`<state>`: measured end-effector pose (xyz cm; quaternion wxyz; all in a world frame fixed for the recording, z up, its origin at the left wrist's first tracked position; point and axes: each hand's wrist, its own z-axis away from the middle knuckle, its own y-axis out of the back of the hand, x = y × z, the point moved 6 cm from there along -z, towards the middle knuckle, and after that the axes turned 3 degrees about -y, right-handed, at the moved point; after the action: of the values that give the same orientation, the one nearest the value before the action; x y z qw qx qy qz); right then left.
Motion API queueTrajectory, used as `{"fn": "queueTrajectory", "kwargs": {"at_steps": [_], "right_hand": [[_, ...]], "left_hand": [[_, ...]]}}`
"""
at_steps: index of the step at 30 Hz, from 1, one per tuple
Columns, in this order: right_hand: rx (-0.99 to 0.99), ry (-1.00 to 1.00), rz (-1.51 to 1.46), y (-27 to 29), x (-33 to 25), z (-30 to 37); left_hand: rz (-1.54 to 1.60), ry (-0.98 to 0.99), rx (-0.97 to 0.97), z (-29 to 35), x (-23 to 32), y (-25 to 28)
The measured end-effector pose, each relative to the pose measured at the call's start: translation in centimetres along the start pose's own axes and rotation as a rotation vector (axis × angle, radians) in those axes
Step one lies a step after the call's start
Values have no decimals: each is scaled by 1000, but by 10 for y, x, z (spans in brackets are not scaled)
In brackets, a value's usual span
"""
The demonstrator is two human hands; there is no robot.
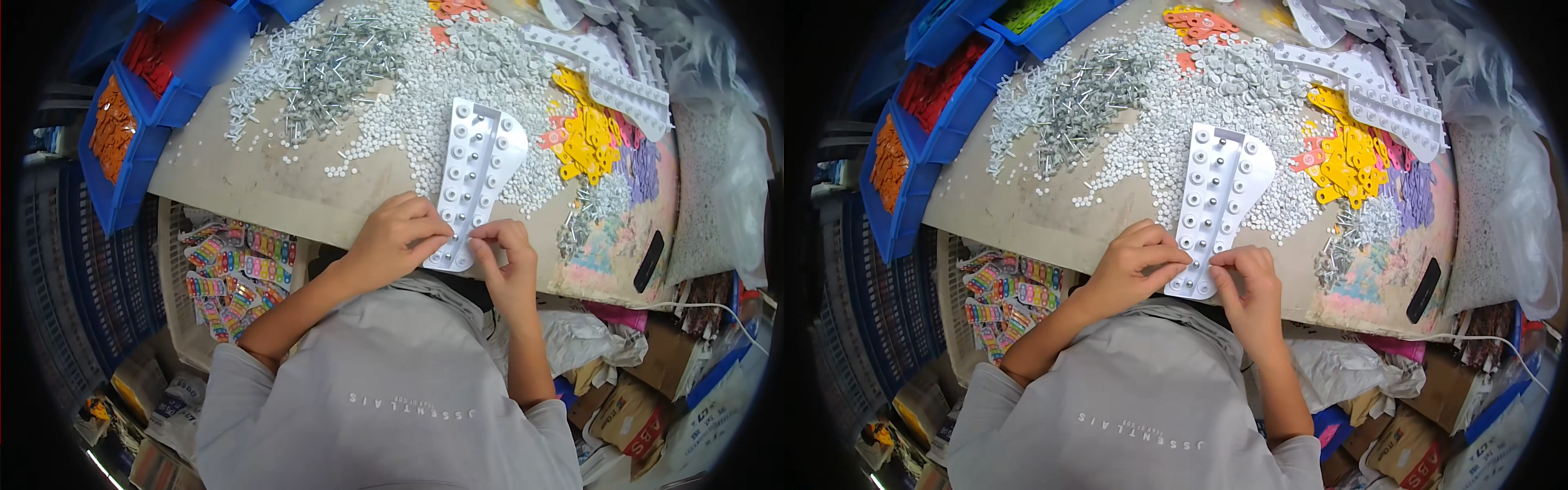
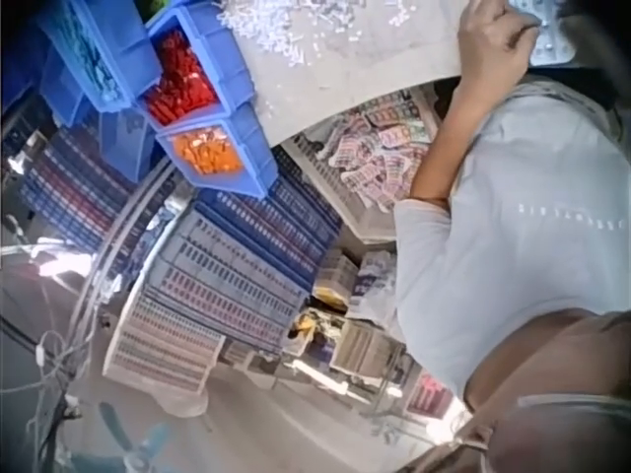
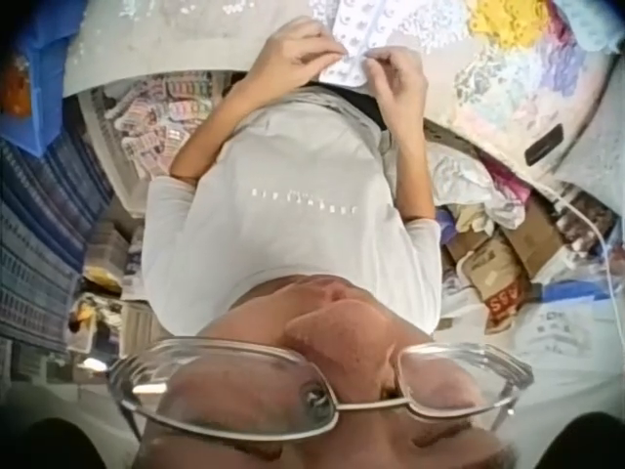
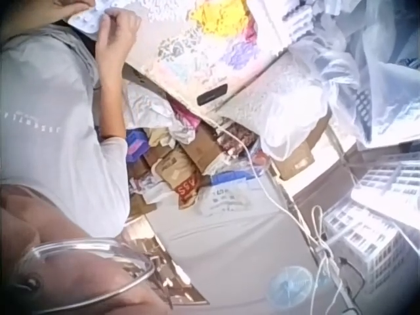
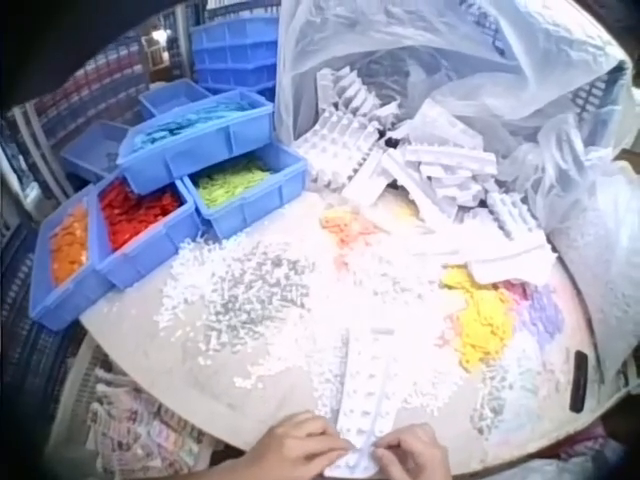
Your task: Assemble a toy xylophone by inserting various components into a plastic base.
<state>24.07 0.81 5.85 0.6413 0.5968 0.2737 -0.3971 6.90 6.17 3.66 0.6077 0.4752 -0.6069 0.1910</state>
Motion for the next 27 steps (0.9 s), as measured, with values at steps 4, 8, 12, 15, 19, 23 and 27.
{"fn": "queueTrajectory", "kwargs": {"at_steps": [4,8,12,15,19,23,27], "right_hand": [[39,-2,4,-2,3,3],[76,224,101,-4,2,5],[143,365,140,-6,9,9],[114,181,43,-4,14,5],[117,183,166,2,7,1],[76,340,234,2,4,2],[58,524,329,21,-16,-17]], "left_hand": [[-11,37,-9,-1,-2,-4],[-73,-70,-1,-1,0,-1],[-256,-281,21,2,9,1],[-292,-320,2,1,12,2],[-118,-276,-57,-8,6,6],[-115,-211,5,-37,-4,28],[-375,-180,221,-101,-29,70]]}}
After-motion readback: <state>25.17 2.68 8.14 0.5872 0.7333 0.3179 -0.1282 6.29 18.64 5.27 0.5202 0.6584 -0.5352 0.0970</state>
